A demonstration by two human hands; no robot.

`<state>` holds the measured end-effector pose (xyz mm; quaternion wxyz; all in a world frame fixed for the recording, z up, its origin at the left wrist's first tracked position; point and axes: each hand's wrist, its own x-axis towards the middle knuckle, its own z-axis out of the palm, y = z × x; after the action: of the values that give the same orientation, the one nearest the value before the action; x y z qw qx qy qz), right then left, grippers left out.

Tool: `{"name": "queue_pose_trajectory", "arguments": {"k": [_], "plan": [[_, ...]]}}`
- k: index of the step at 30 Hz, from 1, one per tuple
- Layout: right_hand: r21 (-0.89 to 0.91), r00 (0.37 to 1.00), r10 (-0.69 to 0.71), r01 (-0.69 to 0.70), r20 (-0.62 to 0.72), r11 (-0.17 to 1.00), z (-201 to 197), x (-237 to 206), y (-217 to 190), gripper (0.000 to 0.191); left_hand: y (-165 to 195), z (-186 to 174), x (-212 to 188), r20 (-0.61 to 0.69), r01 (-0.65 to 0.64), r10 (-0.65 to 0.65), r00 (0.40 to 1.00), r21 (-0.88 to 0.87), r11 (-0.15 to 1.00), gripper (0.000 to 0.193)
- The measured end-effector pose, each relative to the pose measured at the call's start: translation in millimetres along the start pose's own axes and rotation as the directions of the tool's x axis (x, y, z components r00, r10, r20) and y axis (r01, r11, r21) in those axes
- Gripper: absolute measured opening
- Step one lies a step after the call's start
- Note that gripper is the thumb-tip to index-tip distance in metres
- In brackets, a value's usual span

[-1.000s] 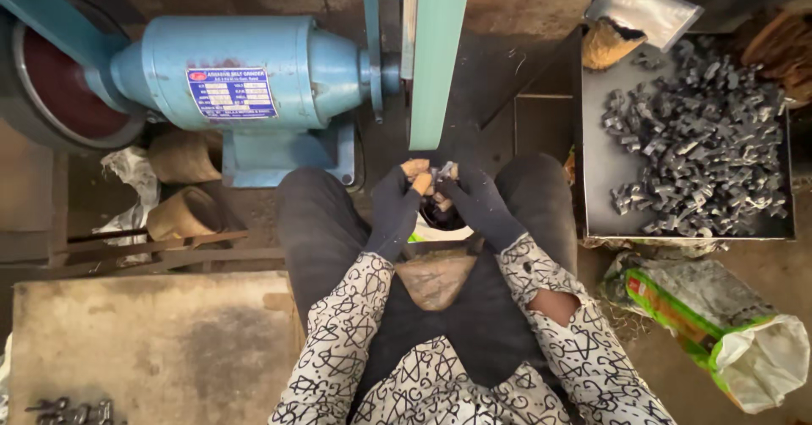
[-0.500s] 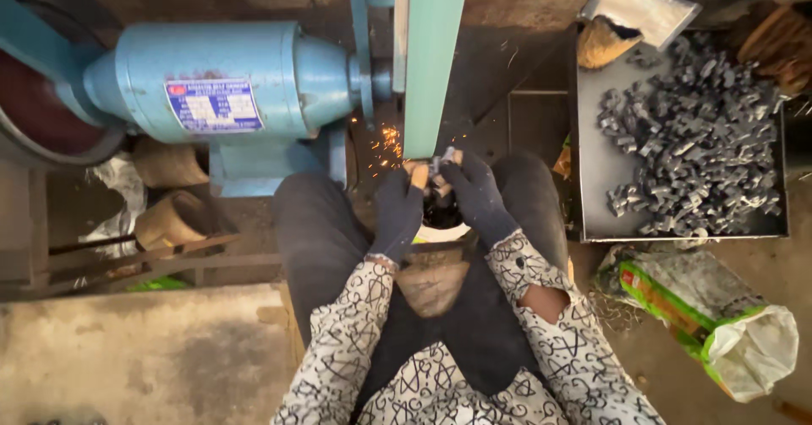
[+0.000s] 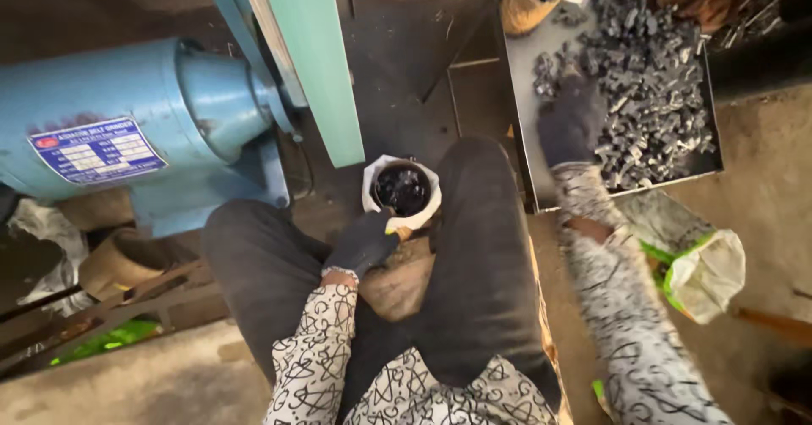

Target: The person sits on the floor holding small metal parts with gloved hands and presses each part against a running belt grinder, producing sparks as the edges are ground. Finished parts are placed onto a metal tray filled with similar ground parts, and new parts are taken from the tray one at a time.

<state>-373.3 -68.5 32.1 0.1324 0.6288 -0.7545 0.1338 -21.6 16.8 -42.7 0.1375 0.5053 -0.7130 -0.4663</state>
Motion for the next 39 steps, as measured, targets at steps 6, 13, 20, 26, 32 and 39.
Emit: {"name": "queue_pose_trajectory", "arguments": {"k": [6, 13, 20, 26, 32, 39], "plan": [[0.349, 0.98, -0.003, -0.068, 0.2, 0.935, -26, 3, 6, 0.013, 20, -10, 9, -0.125, 0.047, -0.058, 0.991, -0.086, 0.995, 0.04], [0.897, 0.642, -0.739, 0.179, 0.205, 0.404, -40, -59, -133, 0.04, 18, -11, 31, -0.017, -0.005, -0.05, 0.999, -0.974, 0.229, 0.048], [0.895, 0.902, -0.299, -0.171, 0.31, 0.412, -23, -98, -198, 0.02, 9, -41, -9, -0.393, -0.25, -0.318, 0.863, -0.879, 0.407, 0.027], [0.807, 0.6, -0.572, -0.552, 0.56, 0.211, -10, -115, -212, 0.028, 15, -44, -16, -0.373, -0.229, -0.358, 0.856, -0.894, 0.384, 0.026], [0.903, 0.764, -0.482, -0.365, 0.429, 0.226, -4, -108, -218, 0.023, 7, -36, -9, -0.636, -0.38, -0.249, 0.73, -0.681, 0.625, 0.026], [0.843, 0.739, -0.426, -0.371, 0.522, 0.389, 5, -87, -220, 0.026, 10, -43, -7, -0.458, -0.226, -0.293, 0.839, -0.784, 0.578, 0.022]]}}
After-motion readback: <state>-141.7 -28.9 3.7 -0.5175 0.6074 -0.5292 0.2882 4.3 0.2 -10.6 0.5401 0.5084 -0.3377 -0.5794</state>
